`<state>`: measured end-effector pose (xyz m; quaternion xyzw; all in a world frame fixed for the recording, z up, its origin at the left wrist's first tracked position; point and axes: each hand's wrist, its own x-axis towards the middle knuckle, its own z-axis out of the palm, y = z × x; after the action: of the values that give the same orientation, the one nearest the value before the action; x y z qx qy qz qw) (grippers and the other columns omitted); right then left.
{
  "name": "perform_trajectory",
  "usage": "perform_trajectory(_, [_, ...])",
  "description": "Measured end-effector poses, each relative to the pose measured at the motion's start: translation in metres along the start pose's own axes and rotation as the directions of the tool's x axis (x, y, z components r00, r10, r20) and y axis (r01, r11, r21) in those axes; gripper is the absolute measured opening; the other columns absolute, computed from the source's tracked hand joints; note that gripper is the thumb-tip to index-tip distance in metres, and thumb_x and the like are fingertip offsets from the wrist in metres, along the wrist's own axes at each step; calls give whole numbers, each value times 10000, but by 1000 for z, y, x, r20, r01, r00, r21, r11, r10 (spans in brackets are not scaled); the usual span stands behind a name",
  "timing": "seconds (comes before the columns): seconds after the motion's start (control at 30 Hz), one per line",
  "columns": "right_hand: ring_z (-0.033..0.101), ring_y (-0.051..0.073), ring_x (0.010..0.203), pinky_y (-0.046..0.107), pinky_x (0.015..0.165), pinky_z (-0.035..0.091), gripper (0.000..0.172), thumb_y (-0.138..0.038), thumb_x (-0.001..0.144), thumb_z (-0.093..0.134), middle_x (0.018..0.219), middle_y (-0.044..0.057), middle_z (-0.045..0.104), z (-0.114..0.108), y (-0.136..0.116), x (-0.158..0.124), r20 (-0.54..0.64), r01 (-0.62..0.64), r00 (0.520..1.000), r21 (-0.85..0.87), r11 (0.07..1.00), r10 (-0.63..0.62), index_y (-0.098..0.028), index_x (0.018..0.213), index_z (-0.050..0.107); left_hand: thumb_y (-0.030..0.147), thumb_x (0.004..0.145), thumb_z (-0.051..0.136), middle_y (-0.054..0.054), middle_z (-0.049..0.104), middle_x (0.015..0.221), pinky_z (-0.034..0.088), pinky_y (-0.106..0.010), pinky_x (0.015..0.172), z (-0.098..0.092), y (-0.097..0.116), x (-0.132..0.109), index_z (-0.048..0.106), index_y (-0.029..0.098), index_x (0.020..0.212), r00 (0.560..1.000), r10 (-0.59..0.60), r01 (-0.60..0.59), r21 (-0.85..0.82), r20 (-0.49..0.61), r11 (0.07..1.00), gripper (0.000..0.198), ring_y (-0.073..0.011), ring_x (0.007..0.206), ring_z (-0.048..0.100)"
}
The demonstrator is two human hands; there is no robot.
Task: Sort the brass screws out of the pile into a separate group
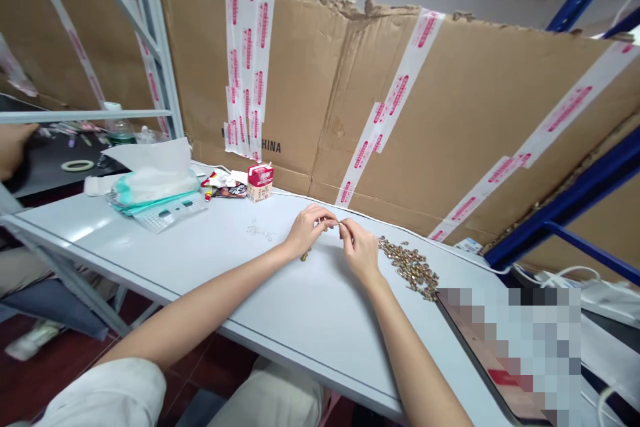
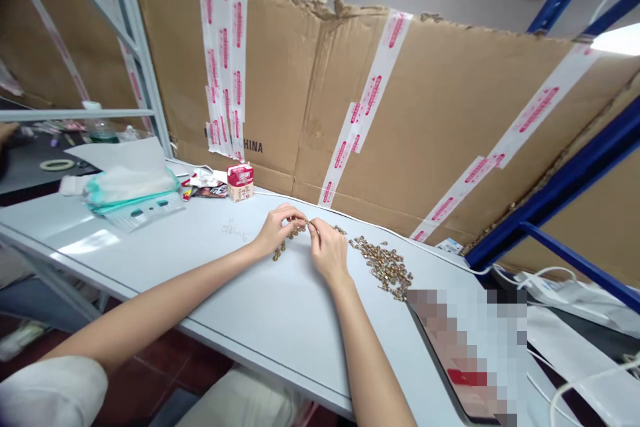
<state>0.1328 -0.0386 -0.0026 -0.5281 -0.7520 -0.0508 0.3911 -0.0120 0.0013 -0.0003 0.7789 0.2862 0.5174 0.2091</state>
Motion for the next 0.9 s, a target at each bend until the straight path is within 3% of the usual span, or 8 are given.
perform_trajectory(0.17, [499, 125, 604, 223, 574, 295, 274, -318, 900, 308, 707, 10, 583, -1, 0, 0, -1, -33, 999, 37, 999, 33, -194, 813, 536, 268, 779, 554, -24, 654, 758, 398, -279, 735, 1, 0, -3, 656, 188, 811, 996, 28, -26, 23, -85, 999, 134, -155, 784, 516])
perform_trajectory(0.3, [496, 124, 585, 220, 559, 296, 282, -336, 898, 309, 684, 5, 582, 1, -1, 1, 1, -51, 999, 72, 996, 51, -194, 811, 536, 282, 750, 595, -21, 671, 764, 397, -285, 749, -2, -1, -1, 667, 194, 792, 993, 81, -77, 44, -90, 996, 121, -153, 772, 522])
perform_trajectory(0.7, [511, 129, 582, 233, 557, 299, 255, -328, 888, 337, 717, 14, 603, 1, 3, 4, 5, -32, 999, 26, 999, 32, -199, 828, 549, 284, 745, 596, -27, 673, 748, 421, -274, 674, 0, -2, -1, 692, 204, 782, 989, -94, 79, -130, -111, 988, 130, -149, 744, 529])
perform_trajectory(0.9, [507, 124, 583, 228, 566, 310, 264, -329, 891, 329, 714, 16, 599, 4, 1, 4, 3, -43, 999, 49, 998, 43, -191, 819, 543, 329, 706, 636, -30, 668, 734, 422, -286, 692, 0, -6, 1, 695, 206, 810, 994, -74, 64, -124, -78, 990, 171, -147, 712, 520])
